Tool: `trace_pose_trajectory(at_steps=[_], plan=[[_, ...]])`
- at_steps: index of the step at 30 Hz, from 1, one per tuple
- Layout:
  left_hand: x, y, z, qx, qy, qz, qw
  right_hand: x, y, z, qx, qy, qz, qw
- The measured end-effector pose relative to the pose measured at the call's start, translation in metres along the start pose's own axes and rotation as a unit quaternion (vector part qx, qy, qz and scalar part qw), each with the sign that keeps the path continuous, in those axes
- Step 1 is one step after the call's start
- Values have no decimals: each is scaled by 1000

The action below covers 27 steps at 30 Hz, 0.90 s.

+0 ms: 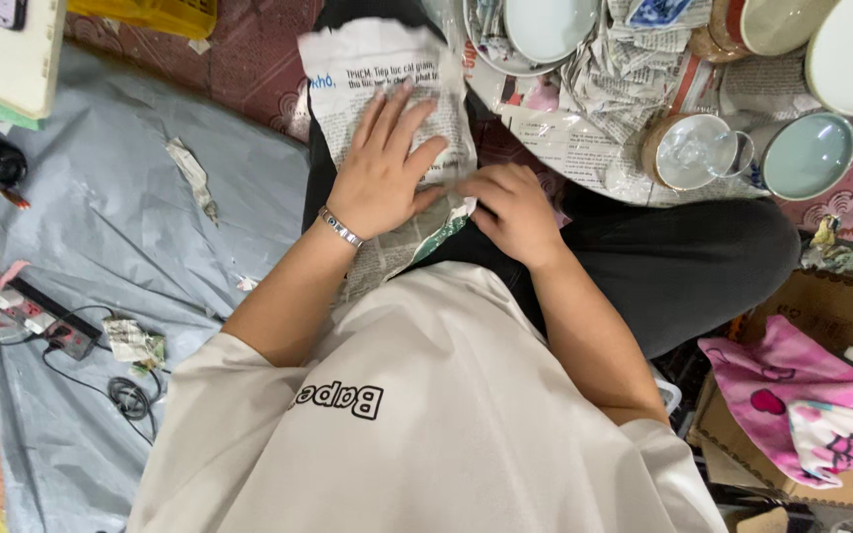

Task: The person sits on the floor and wraps various ceramic dishes, including bowls and cups, in newspaper. They fold the newspaper around each item individually and place the wrapped items into a pile.

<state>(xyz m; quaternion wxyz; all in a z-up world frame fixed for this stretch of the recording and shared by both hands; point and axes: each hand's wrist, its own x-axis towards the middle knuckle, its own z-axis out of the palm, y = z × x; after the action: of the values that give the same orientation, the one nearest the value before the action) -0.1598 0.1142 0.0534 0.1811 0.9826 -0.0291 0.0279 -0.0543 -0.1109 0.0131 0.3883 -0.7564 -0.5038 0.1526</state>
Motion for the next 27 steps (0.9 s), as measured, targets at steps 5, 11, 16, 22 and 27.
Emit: trace_pose_trajectory(at_steps=[5,11,16,22,27], plan=[[1,4,-2,52,-47,-4,998,-4,0,0,-10,41,-37,998],[-5,12,-16,21,-45,-41,998,-6,-5,-6,-31,-32,-83,996],[-29,23,-36,1,-30,-83,996,-3,-17,-3,25,-47,-109,993],[-14,22,-33,83,-56,6,995,3,-20,-2,52,-44,-98,993],[5,22,-27,23,-60,10,998,0,-12,-7,101,-24,-60,993]])
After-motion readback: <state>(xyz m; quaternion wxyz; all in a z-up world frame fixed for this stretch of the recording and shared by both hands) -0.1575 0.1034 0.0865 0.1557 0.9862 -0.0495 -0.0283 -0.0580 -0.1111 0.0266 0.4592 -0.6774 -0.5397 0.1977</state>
